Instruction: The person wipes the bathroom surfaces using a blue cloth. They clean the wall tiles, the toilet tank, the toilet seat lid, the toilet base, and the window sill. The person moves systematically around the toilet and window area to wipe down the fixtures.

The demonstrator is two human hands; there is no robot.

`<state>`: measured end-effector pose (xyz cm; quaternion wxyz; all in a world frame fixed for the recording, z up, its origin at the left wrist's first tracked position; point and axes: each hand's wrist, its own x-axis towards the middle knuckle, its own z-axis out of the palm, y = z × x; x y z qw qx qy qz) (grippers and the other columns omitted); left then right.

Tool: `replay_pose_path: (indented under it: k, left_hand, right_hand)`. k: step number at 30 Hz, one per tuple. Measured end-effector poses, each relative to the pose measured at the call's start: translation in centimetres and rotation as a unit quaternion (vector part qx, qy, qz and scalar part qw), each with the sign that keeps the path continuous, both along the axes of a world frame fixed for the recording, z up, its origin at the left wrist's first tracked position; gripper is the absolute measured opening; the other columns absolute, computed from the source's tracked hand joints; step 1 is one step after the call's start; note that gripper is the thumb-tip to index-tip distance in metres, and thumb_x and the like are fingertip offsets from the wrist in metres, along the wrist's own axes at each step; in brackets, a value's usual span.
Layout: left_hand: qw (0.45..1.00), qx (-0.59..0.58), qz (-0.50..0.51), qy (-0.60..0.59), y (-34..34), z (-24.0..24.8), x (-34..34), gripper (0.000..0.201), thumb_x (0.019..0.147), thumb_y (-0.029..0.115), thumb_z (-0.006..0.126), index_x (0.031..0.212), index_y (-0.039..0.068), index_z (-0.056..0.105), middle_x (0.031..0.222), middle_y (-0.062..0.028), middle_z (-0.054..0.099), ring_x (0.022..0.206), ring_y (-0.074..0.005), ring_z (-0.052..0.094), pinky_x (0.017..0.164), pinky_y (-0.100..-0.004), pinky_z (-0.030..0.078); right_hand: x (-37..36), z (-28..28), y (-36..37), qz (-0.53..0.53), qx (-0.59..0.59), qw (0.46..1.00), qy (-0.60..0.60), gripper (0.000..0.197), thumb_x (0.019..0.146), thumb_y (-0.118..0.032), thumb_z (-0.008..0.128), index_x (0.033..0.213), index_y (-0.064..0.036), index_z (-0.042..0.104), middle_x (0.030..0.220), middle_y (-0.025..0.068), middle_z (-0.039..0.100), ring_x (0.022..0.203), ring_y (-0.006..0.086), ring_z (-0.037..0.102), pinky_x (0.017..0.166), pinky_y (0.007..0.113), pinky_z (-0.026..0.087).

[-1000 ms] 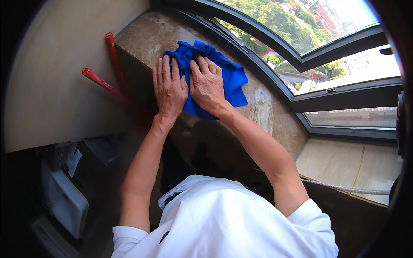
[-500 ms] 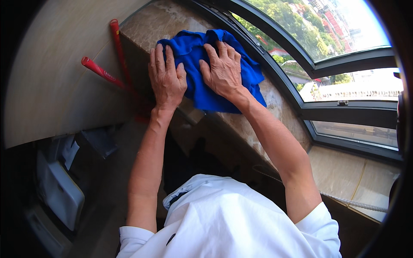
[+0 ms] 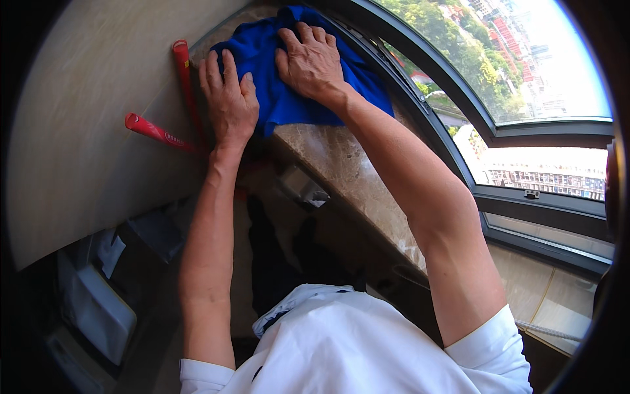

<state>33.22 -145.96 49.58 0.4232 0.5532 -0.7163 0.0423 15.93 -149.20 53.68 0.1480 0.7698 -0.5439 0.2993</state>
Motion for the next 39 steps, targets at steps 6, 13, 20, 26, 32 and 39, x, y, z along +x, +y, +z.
replay_pose_path:
  k: [6, 13, 20, 26, 32, 39]
  left_hand:
    - [1.000, 0.000, 0.026, -0.010, -2.0, 0.0, 1.1, 0.050, 0.096, 0.023, 0.059, 0.137, -0.003, 0.050, 0.145, -0.0261, 0.042, 0.136, -0.0450, 0.036, 0.113, -0.0511, 0.034]
    - [0.996, -0.007, 0.077, -0.045, -2.7, 0.0, 1.0, 0.050, 0.096, 0.025, 0.059, 0.136, -0.003, 0.051, 0.143, -0.0265, 0.045, 0.134, -0.0448, 0.040, 0.111, -0.0501, 0.037]
    - [0.996, 0.039, 0.085, -0.002, 1.8, 0.1, -0.6, 0.056, 0.097, 0.016, 0.056, 0.145, -0.007, 0.036, 0.152, -0.0322, 0.030, 0.140, -0.0493, 0.033, 0.114, -0.0517, 0.034]
    - [0.975, 0.118, 0.010, 0.186, 7.8, 0.9, -2.8, 0.056, 0.100, 0.010, 0.049, 0.148, -0.008, 0.028, 0.153, -0.0348, 0.026, 0.139, -0.0486, 0.034, 0.114, -0.0463, 0.034]
    - [0.932, 0.172, 0.015, 0.318, 7.7, 1.1, -3.4, 0.052, 0.101, 0.011, 0.047, 0.147, -0.005, 0.031, 0.143, -0.0331, 0.044, 0.132, -0.0445, 0.046, 0.109, -0.0462, 0.039]
    - [0.899, 0.238, 0.058, 0.363, 2.8, 1.8, -1.6, 0.050, 0.101, 0.014, 0.045, 0.143, -0.008, 0.032, 0.141, -0.0354, 0.045, 0.131, -0.0463, 0.046, 0.109, -0.0470, 0.038]
  right_hand:
    - [3.7, 0.3, -3.8, -0.048, 0.066, 0.997, 0.001, 0.037, 0.088, -0.030, 0.055, 0.119, -0.0113, 0.062, 0.123, 0.0198, 0.061, 0.113, 0.0361, 0.054, 0.094, 0.051, 0.038]
    - [4.5, 0.5, -4.6, -0.038, 0.061, 0.997, -0.011, 0.034, 0.087, -0.030, 0.056, 0.113, -0.0093, 0.063, 0.120, 0.0194, 0.060, 0.112, 0.0356, 0.053, 0.094, 0.050, 0.039]
    - [4.6, 0.4, 1.3, 0.007, 0.023, 1.000, -0.014, 0.035, 0.088, -0.028, 0.058, 0.115, -0.0064, 0.061, 0.126, 0.0200, 0.058, 0.117, 0.0356, 0.053, 0.098, 0.047, 0.039]
    - [3.3, 0.8, 6.3, 0.051, 0.044, 0.997, -0.025, 0.044, 0.087, -0.027, 0.059, 0.123, -0.0026, 0.059, 0.132, 0.0246, 0.055, 0.123, 0.0388, 0.050, 0.104, 0.048, 0.036]
    - [3.5, 1.4, 5.5, 0.072, 0.086, 0.993, -0.023, 0.047, 0.089, -0.032, 0.059, 0.128, -0.0068, 0.059, 0.134, 0.0242, 0.054, 0.130, 0.0402, 0.046, 0.107, 0.049, 0.034]
    - [5.3, 1.2, 0.4, 0.066, 0.077, 0.995, -0.014, 0.043, 0.089, -0.035, 0.058, 0.125, -0.0107, 0.060, 0.133, 0.0218, 0.055, 0.126, 0.0375, 0.048, 0.104, 0.048, 0.035]
